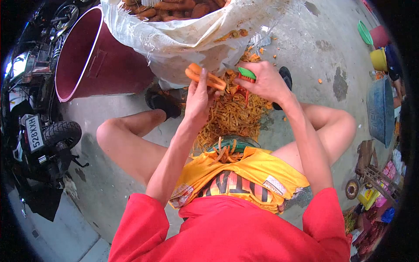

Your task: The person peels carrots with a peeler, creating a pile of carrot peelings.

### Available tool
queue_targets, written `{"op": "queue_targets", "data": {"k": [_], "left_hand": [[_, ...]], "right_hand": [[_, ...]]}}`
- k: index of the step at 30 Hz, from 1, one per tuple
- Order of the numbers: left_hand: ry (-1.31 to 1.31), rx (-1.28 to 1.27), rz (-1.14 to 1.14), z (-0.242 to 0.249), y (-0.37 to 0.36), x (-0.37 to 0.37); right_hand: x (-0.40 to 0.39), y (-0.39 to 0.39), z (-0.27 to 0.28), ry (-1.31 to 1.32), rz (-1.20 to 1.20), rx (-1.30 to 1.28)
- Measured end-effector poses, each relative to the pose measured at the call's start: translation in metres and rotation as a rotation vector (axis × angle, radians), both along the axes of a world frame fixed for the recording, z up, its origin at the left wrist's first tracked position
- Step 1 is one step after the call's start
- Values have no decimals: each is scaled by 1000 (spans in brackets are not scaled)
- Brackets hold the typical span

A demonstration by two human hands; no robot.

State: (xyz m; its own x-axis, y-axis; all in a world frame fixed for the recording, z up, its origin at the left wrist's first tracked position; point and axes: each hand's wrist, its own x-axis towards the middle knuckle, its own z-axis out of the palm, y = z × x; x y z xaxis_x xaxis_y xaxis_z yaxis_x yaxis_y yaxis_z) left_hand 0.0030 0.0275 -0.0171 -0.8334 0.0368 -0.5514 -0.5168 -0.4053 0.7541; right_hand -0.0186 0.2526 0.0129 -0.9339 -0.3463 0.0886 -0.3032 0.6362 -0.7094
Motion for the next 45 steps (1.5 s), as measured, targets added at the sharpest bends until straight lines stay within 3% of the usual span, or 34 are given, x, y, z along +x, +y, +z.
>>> {"op": "queue_targets", "data": {"k": [9,12,22,24,26,27,28,30,33,37,41,45], "left_hand": [[459,-521,-403,7,-2,3],[588,-564,-399,8,-1,5],[576,-684,-398,15,-12,0],[530,-675,-499,10,-21,-2],[595,-571,-530,9,-29,3],[673,-469,-560,9,-29,2],[686,-473,-566,7,-27,-1],[524,-52,-496,8,-27,6],[395,-86,-410,34,-20,2],[329,-133,-441,30,-12,-8],[446,-71,-622,20,-15,-3],[472,20,-464,51,-2,6]], "right_hand": [[8,-4,14,-58,97,24],[10,-9,10,-16,70,-69],[13,-16,2,-2,20,-24],[11,-15,-8,15,8,1],[-1,0,-42,-58,-81,240],[-17,20,-68,-389,-109,338],[-24,33,-69,-430,-155,524],[-21,48,-67,-205,-178,485],[-5,26,-4,-114,-203,269],[11,1,16,-124,-43,142],[3,7,-29,-95,-143,230],[-9,24,-11,-225,-183,162]]}}
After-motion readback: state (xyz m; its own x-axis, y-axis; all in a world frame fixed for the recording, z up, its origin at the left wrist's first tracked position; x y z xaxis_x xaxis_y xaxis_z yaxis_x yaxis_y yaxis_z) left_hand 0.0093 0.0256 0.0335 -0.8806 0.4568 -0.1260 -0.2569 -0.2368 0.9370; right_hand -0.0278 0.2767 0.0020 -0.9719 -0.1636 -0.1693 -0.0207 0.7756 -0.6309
